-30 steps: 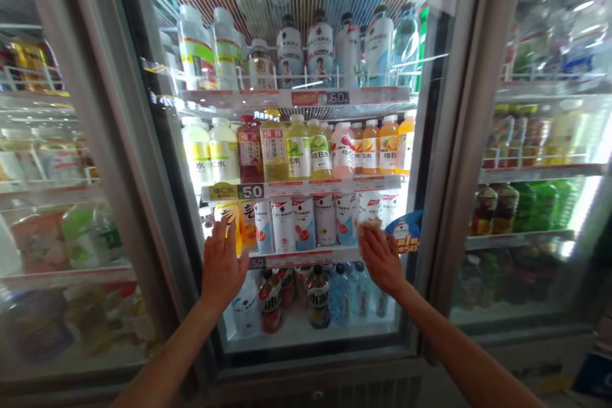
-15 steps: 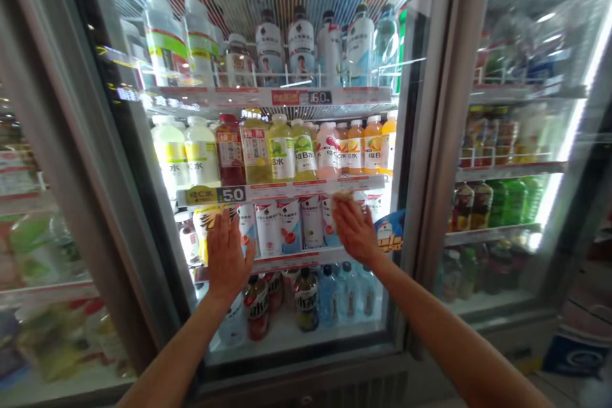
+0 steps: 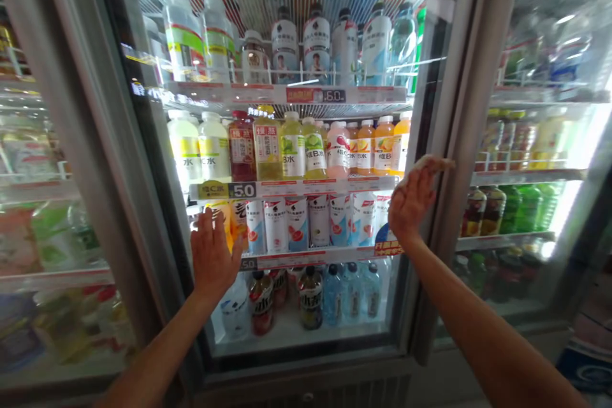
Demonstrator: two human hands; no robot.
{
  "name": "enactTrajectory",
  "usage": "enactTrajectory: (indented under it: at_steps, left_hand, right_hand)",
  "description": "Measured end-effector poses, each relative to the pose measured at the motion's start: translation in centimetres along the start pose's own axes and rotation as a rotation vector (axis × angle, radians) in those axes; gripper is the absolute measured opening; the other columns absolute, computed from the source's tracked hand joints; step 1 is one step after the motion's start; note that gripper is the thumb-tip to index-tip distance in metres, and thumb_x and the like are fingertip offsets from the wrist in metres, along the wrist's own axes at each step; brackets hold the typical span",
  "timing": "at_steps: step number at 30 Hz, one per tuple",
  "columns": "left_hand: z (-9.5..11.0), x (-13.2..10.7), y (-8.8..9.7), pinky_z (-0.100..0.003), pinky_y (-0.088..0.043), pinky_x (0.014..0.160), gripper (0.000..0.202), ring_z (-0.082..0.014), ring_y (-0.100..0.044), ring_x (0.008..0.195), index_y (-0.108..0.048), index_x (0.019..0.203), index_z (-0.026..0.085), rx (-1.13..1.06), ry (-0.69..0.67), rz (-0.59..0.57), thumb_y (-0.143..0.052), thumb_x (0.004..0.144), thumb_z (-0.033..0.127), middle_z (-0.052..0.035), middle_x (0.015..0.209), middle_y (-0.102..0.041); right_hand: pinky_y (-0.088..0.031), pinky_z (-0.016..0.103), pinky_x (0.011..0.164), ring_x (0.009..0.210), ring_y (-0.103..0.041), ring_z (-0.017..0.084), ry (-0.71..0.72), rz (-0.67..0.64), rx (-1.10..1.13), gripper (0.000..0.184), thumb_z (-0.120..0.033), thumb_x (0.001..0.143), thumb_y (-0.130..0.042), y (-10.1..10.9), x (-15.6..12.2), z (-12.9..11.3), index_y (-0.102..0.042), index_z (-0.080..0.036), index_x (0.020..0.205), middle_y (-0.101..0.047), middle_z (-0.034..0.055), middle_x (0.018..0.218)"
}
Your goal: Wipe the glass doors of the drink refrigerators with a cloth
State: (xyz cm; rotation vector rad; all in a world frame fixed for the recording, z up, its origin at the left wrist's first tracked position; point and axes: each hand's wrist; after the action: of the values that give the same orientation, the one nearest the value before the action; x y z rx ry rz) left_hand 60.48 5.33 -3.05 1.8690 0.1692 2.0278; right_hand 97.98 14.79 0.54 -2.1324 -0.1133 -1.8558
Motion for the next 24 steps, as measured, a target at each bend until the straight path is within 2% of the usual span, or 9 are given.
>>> enactTrajectory:
  at_steps: [2, 6, 8, 9, 12, 14, 20, 22, 24]
  left_hand:
    - [0.1, 0.1, -0.1, -0.058, -0.019, 0.11, 0.065, -0.0345, -0.012, 0.14, -0.019, 0.144, 0.012, 0.0, -0.01, 0.009, -0.039, 0.089, 0.039, -0.021, 0.15, -0.018]
    - [0.5, 0.2, -0.3, -0.058, -0.02, 0.109, 0.066, -0.0363, -0.011, 0.14, -0.02, 0.143, 0.009, 0.015, 0.015, 0.057, -0.039, 0.089, 0.04, -0.0243, 0.149, -0.018]
    - [0.3, 0.3, 0.0, -0.059, -0.021, 0.108, 0.064, -0.0366, -0.014, 0.14, -0.021, 0.143, 0.009, 0.013, 0.006, 0.057, -0.039, 0.089, 0.039, -0.0241, 0.148, -0.021]
    - [0.1, 0.3, 0.2, -0.059, -0.022, 0.108, 0.064, -0.0362, -0.015, 0.139, -0.021, 0.143, 0.011, 0.01, -0.006, 0.049, -0.038, 0.089, 0.039, -0.0233, 0.148, -0.022]
    - [-0.4, 0.6, 0.9, -0.057, -0.021, 0.109, 0.062, -0.0334, -0.017, 0.139, -0.021, 0.144, 0.014, 0.014, -0.046, 0.035, -0.038, 0.089, 0.037, -0.0205, 0.149, -0.024]
    - [0.0, 1.2, 1.0, -0.055, -0.02, 0.11, 0.061, -0.0316, -0.016, 0.14, -0.021, 0.144, 0.014, 0.021, -0.083, 0.046, -0.039, 0.089, 0.036, -0.0203, 0.149, -0.024]
    - [2.2, 2.9, 0.2, -0.052, -0.016, 0.113, 0.061, -0.0284, -0.014, 0.141, -0.022, 0.143, 0.015, -0.021, -0.159, 0.047, -0.041, 0.088, 0.033, -0.0175, 0.15, -0.024]
    - [2.0, 2.8, 0.5, -0.053, -0.016, 0.112, 0.061, -0.0293, -0.014, 0.141, -0.023, 0.143, 0.014, -0.02, -0.121, 0.042, -0.042, 0.087, 0.034, -0.0178, 0.15, -0.024]
    - [1.2, 2.5, 1.0, -0.053, -0.017, 0.112, 0.062, -0.0298, -0.014, 0.141, -0.024, 0.142, 0.013, -0.008, -0.082, 0.039, -0.042, 0.087, 0.036, -0.0183, 0.15, -0.024]
  right_hand:
    - [-0.019, 0.061, 0.108, 0.141, -0.016, 0.03, -0.042, 0.014, -0.014, 0.058, -0.026, 0.093, -0.029, -0.2, 0.5, -0.4, -0.012, -0.018, 0.148, -0.024, 0.013, 0.151]
    - [-0.019, 0.048, 0.114, 0.141, -0.018, 0.021, 0.475, -0.232, 0.119, 0.061, -0.025, 0.092, -0.036, 0.2, -0.3, -4.8, -0.011, -0.025, 0.148, -0.03, 0.004, 0.15]
    - [-0.017, 0.046, 0.115, 0.14, -0.023, 0.02, 0.598, -0.263, 0.15, 0.06, -0.026, 0.091, -0.038, 0.3, -0.1, -4.9, -0.015, -0.026, 0.147, -0.036, 0.0036, 0.147]
    - [-0.016, 0.048, 0.115, 0.139, -0.024, 0.022, 0.538, -0.217, 0.133, 0.059, -0.026, 0.092, -0.038, 0.2, 0.3, -4.1, -0.017, -0.024, 0.147, -0.038, 0.0059, 0.146]
    - [-0.016, 0.053, 0.112, 0.137, -0.027, 0.031, 0.136, 0.006, 0.033, 0.055, -0.027, 0.093, -0.035, -0.4, 1.9, -1.2, -0.025, -0.014, 0.145, -0.037, 0.0161, 0.145]
    - [-0.017, 0.054, 0.111, 0.138, -0.025, 0.033, 0.021, 0.042, 0.023, 0.055, -0.028, 0.093, -0.033, -0.7, 2.2, -1.3, -0.025, -0.013, 0.145, -0.034, 0.0179, 0.146]
    - [-0.014, 0.045, 0.116, 0.14, -0.021, 0.02, 0.526, -0.273, 0.189, 0.063, -0.024, 0.09, -0.038, -0.2, -0.4, -7.8, -0.013, -0.026, 0.148, -0.034, 0.0035, 0.148]
    - [-0.013, 0.048, 0.115, 0.139, -0.024, 0.022, 0.451, -0.24, 0.158, 0.06, -0.025, 0.091, -0.035, -0.4, 0.2, -6.7, -0.014, -0.026, 0.148, -0.033, 0.004, 0.149]
    - [-0.014, 0.054, 0.112, 0.139, -0.023, 0.027, 0.189, -0.091, 0.08, 0.058, -0.028, 0.092, -0.031, -1.0, 1.5, -4.4, -0.016, -0.02, 0.147, -0.03, 0.0098, 0.149]
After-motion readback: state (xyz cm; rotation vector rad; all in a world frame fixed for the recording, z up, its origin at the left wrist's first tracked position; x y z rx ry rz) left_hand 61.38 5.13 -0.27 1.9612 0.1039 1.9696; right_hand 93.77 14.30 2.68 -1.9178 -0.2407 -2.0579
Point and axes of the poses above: each hand's wrist, its own x-axis towards the middle knuckle, its own y-axis out of the back of the hand, z = x × y
